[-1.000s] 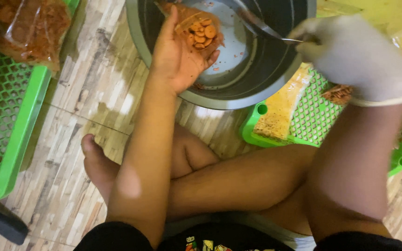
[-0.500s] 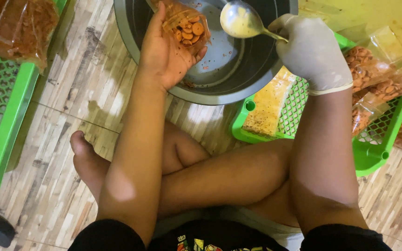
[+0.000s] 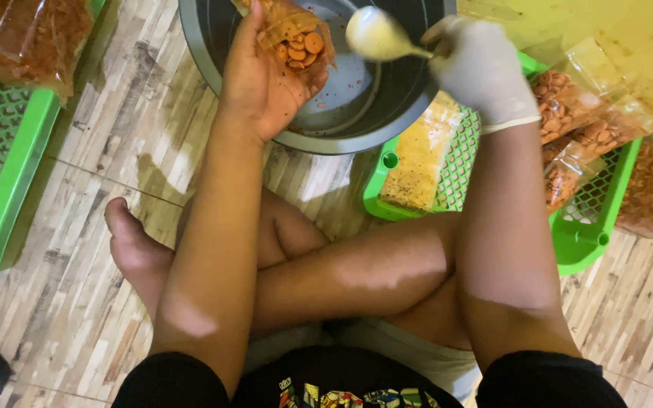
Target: Packaging small round snacks from a bowl into plastic bags using a spoon.
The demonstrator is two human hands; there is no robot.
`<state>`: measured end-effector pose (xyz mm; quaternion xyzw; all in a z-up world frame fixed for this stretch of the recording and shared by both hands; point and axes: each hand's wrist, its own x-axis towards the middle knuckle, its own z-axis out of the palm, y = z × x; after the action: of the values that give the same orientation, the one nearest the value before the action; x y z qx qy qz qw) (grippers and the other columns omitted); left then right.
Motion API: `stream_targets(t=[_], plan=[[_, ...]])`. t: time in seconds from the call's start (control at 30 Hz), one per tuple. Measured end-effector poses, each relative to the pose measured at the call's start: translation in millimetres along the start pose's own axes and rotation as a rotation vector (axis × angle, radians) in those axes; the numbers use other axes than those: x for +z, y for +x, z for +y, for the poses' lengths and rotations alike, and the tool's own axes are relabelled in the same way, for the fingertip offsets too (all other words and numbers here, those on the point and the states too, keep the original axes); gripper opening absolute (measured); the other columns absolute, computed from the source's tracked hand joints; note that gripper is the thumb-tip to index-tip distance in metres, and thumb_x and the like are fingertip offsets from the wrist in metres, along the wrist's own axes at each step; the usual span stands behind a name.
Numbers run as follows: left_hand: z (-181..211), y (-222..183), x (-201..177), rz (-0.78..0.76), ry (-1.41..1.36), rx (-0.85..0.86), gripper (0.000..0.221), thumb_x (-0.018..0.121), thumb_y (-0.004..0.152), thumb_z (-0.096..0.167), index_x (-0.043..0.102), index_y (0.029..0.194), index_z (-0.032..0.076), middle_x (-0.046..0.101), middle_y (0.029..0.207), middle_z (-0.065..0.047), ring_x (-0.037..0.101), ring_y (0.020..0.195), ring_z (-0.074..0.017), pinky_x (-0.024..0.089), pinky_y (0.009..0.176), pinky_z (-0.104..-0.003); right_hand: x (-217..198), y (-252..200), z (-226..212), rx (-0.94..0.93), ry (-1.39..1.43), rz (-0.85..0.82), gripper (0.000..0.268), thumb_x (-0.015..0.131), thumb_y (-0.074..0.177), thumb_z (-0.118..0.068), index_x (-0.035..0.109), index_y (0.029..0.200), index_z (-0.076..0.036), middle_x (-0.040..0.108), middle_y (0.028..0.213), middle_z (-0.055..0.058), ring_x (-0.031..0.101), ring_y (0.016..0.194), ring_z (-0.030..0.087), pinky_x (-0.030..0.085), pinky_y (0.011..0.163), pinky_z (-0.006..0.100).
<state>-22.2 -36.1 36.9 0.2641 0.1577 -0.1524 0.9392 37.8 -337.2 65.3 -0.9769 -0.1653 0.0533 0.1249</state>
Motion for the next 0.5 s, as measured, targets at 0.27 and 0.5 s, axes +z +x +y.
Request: stream_targets(t=[0.27, 0.5], plan=[[-1.8, -18.0, 6.5, 0.015, -0.002, -0.009, 0.078, 0.06, 0.07, 0.062, 0.065, 0.115, -0.001, 0.071, 0.103, -0.018, 0.07, 0.092, -0.0302, 0.056, 0.069, -0.037, -43.5, -49.4, 49.4, -0.03, 0.433, 0.219, 0.041, 0.047, 0.087, 0.007, 0.068, 0.121, -0.001, 0.068, 0.097, 0.006, 0.062, 0.084, 0.012, 0.051, 0.073, 0.027], [-36.0, -36.9, 5.5, -0.084, -0.014, -0.02, 0.066, 0.054, 0.085, 0.061, 0.064, 0.119, 0.005, 0.071, 0.107, -0.017, 0.069, 0.094, -0.0312, 0.054, 0.069, -0.039, -14.8, -59.2, -37.8, -0.13, 0.066, 0.075, 0.05, 0.055, 0.08, 0.015, 0.075, 0.12, -0.008, 0.071, 0.118, 0.018, 0.07, 0.099, 0.036, 0.056, 0.087, 0.048]])
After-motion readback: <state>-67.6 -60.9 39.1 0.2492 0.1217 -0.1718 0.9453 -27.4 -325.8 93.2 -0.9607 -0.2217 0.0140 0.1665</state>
